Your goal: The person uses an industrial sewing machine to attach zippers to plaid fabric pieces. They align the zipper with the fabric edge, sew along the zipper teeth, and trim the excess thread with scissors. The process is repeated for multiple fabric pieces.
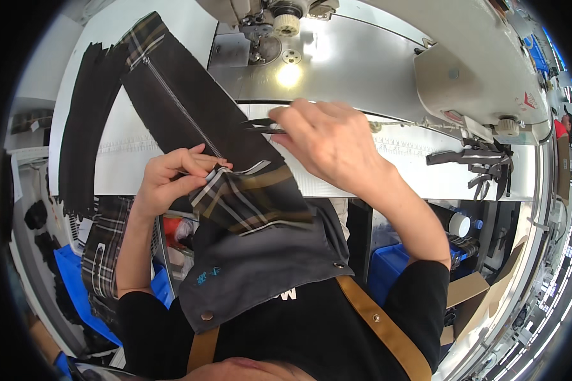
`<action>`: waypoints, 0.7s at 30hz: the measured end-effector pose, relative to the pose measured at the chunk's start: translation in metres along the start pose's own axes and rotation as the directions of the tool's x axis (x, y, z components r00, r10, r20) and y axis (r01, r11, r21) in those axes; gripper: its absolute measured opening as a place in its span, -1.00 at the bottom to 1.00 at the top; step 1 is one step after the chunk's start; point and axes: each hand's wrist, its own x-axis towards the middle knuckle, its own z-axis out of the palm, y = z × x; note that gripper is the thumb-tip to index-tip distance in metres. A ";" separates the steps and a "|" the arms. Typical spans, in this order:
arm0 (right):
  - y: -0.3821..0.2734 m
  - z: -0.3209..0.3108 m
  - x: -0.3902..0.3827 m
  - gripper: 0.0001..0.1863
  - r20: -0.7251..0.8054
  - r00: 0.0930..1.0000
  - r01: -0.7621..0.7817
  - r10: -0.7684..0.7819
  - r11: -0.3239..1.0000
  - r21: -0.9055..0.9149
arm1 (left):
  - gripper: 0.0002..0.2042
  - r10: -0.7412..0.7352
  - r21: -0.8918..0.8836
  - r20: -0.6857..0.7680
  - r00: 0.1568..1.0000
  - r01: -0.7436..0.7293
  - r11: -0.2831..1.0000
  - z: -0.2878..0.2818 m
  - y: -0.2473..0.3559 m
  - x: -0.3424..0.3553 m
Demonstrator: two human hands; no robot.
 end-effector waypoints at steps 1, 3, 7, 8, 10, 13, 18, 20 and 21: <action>-0.002 0.004 0.004 -0.75 0.016 0.999 0.050 -0.050 0.999 -0.020 | -0.96 0.001 0.016 -0.013 1.000 -0.001 1.000 0.001 0.000 0.000; -0.005 0.008 0.012 -0.70 0.073 0.990 0.125 -0.123 0.992 -0.022 | -0.96 -0.024 -0.009 -0.019 1.000 0.024 1.000 0.002 -0.001 0.001; -0.001 0.021 0.010 -0.73 0.057 0.994 0.089 -0.089 0.996 0.006 | -0.96 -0.017 -0.074 0.017 1.000 0.018 0.997 0.004 0.003 0.002; 0.003 0.020 0.007 -0.74 0.046 0.999 0.012 -0.011 1.000 -0.027 | -0.96 0.005 -0.039 0.021 1.000 -0.005 0.999 0.003 0.002 0.001; 0.015 0.018 0.004 -0.75 0.015 0.990 -0.138 0.140 0.986 -0.088 | -0.95 0.049 0.031 0.026 0.998 -0.050 0.998 0.001 0.002 -0.001; 0.020 0.035 0.008 -0.75 0.007 0.997 -0.075 0.075 0.996 -0.039 | -0.95 0.031 0.028 0.013 0.999 -0.032 0.999 0.002 0.002 -0.001; 0.032 0.047 -0.007 -0.76 -0.105 0.971 -0.199 0.217 0.967 0.162 | -0.94 0.051 0.288 0.048 0.998 -0.063 0.956 0.011 0.004 -0.012; 0.039 0.031 -0.020 -0.72 -0.041 0.935 -0.353 0.351 0.934 -0.057 | -0.92 0.192 0.267 -0.080 0.978 -0.165 0.949 0.018 0.004 -0.027; 0.041 0.019 -0.023 -0.62 0.003 0.966 -0.248 0.259 0.931 -0.268 | -0.91 0.197 0.288 -0.208 0.958 -0.133 0.948 0.014 0.000 -0.035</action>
